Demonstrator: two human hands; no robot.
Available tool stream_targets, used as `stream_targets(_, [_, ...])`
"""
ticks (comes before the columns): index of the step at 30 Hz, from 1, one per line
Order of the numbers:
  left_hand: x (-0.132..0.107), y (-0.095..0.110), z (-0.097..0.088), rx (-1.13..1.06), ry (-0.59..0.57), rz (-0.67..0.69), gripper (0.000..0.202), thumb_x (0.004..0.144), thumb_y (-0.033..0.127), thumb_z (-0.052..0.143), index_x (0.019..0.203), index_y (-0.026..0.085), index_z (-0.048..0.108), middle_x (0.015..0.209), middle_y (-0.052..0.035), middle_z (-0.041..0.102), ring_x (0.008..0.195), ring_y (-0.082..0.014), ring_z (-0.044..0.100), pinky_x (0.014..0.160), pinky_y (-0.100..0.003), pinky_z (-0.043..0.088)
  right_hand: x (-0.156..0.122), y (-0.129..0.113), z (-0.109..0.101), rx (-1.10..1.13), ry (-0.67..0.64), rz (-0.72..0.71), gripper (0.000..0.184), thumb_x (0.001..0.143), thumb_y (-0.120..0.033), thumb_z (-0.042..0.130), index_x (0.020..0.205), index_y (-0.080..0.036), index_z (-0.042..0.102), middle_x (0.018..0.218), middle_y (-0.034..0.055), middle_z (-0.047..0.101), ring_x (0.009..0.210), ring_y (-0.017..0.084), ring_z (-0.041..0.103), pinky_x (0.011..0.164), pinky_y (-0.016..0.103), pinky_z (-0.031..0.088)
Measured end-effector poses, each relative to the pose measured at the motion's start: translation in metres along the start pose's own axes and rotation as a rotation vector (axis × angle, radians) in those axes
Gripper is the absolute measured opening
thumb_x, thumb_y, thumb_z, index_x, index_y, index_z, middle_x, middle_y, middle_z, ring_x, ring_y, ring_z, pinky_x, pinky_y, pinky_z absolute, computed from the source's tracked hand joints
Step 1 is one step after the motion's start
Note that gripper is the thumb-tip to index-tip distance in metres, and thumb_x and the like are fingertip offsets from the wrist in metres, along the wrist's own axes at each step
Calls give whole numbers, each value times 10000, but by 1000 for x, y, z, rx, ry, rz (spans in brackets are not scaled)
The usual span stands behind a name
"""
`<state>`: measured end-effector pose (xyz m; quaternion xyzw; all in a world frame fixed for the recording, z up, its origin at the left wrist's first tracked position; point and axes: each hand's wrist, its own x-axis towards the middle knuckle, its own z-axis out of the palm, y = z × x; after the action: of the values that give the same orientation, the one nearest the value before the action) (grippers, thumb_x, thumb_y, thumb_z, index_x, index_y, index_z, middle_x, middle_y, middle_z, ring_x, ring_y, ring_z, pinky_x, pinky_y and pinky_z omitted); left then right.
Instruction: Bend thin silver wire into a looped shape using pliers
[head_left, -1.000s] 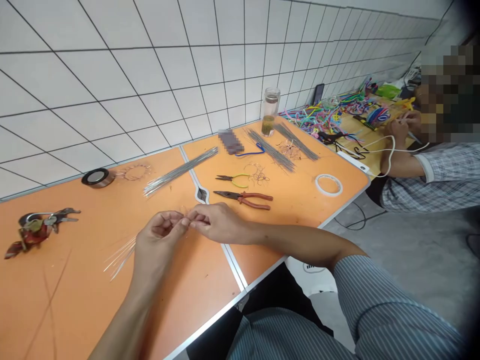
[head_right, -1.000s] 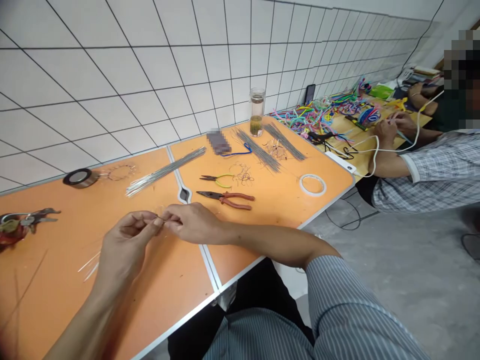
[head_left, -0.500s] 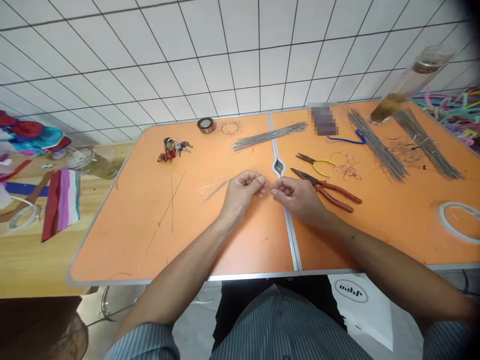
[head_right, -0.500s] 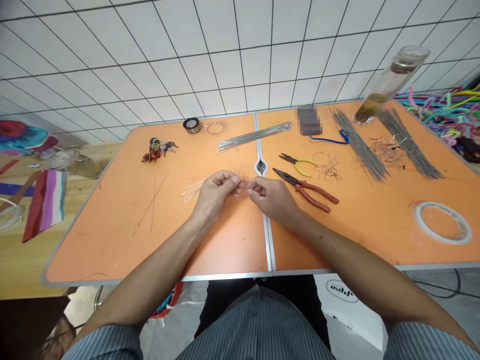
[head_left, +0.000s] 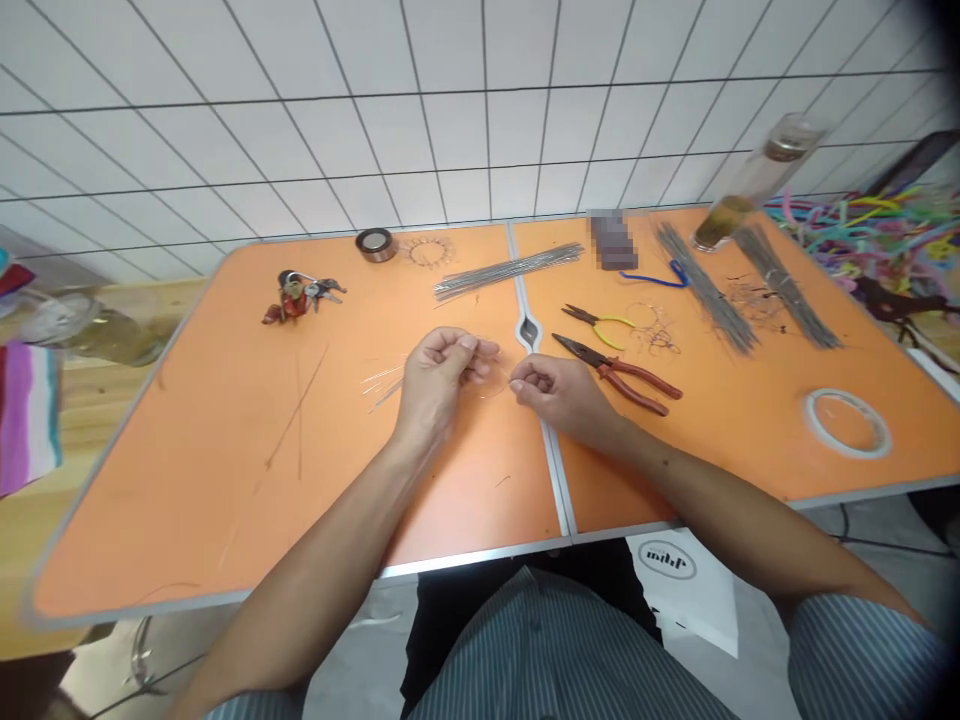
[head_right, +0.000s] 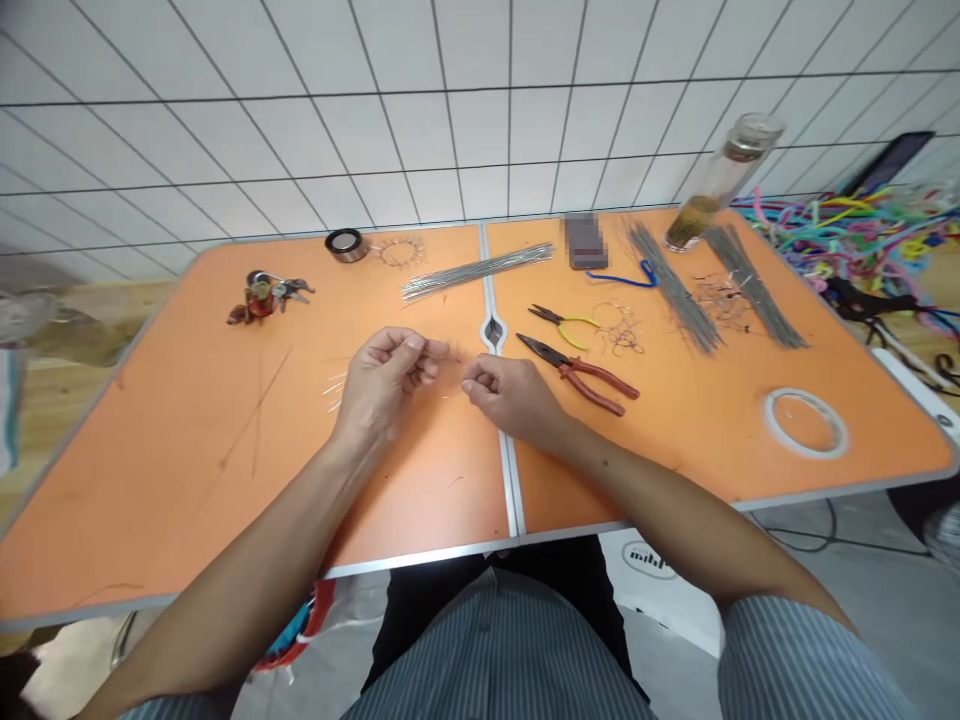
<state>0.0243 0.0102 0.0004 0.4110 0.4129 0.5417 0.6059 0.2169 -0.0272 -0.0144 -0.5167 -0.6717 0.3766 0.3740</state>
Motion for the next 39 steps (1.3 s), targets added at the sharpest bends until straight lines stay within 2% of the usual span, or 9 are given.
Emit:
stream_targets(4, [-3, -5, 2, -40, -31, -80, 383, 738, 410, 961, 867, 175, 687, 873, -72, 825, 643, -107, 680, 626, -218, 537, -1, -8, 0, -59, -22, 11, 106, 952, -258, 651, 879, -203, 705, 708, -38, 665, 642, 125, 558, 634, 263, 392])
stream_targets(7, [-3, -5, 1, -13, -2, -77, 334, 752, 390, 936, 868, 181, 702, 807, -40, 791, 623, -102, 641, 606, -214, 510, 4, -12, -25, -369, -42, -56, 147, 1018, -273, 620, 962, -215, 743, 847, 1, 765, 781, 165, 642, 709, 296, 390])
stream_targets(11, [-1, -4, 0, 46, 19, -53, 218, 800, 344, 863, 874, 188, 730, 691, 6, 694, 608, -95, 578, 577, -201, 449, 15, -2, -79, -931, 250, 89, 300, 1087, -206, 479, 1194, -202, 760, 1265, 135, 785, 1141, 303, 654, 829, 375, 402])
stream_targets(14, [-4, -4, 3, 37, -30, -149, 223, 790, 350, 842, 905, 201, 722, 662, 19, 655, 558, -106, 559, 542, -227, 430, 23, 15, -106, -1168, 165, 172, 364, 1018, -100, 477, 1236, -147, 764, 1292, 200, 756, 1189, 354, 617, 841, 414, 381])
stream_targets(19, [-7, -6, 10, 13, -110, -197, 209, 776, 326, 796, 903, 195, 692, 636, 37, 584, 477, -84, 427, 471, -242, 280, 31, 35, -111, -1335, 42, 173, 205, 922, -138, 613, 1052, -137, 771, 1109, 193, 759, 1045, 345, 623, 733, 411, 279])
stream_targets(24, [-3, -6, 9, 44, -65, -175, 169, 804, 318, 789, 880, 193, 705, 647, 49, 495, 512, -81, 359, 505, -257, 248, 37, 44, -109, -1350, 48, 130, 235, 927, -129, 580, 1074, -128, 763, 1111, 201, 745, 1021, 352, 631, 724, 414, 282])
stream_targets(28, [-5, -5, 9, 71, -71, -185, 188, 803, 341, 803, 869, 193, 708, 649, 41, 508, 539, -90, 363, 520, -255, 259, 40, 46, -106, -1285, 112, 215, 329, 1017, -126, 462, 1147, -105, 763, 1133, 223, 741, 1044, 363, 657, 739, 412, 325])
stream_targets(31, [-8, -3, 10, 98, -68, -217, 240, 763, 359, 844, 869, 192, 709, 652, 45, 525, 538, -84, 367, 512, -246, 248, 39, 41, -102, -1157, 151, 247, 328, 995, -89, 455, 1120, -80, 757, 1155, 264, 728, 1095, 397, 660, 812, 430, 388])
stream_targets(39, [-11, -1, 5, 146, -86, -210, 208, 816, 347, 808, 918, 183, 731, 628, 62, 511, 496, -63, 321, 483, -223, 203, 35, 30, -95, -1013, 226, 245, 347, 1015, -95, 426, 1275, -163, 646, 1230, 204, 742, 1033, 352, 690, 802, 415, 457])
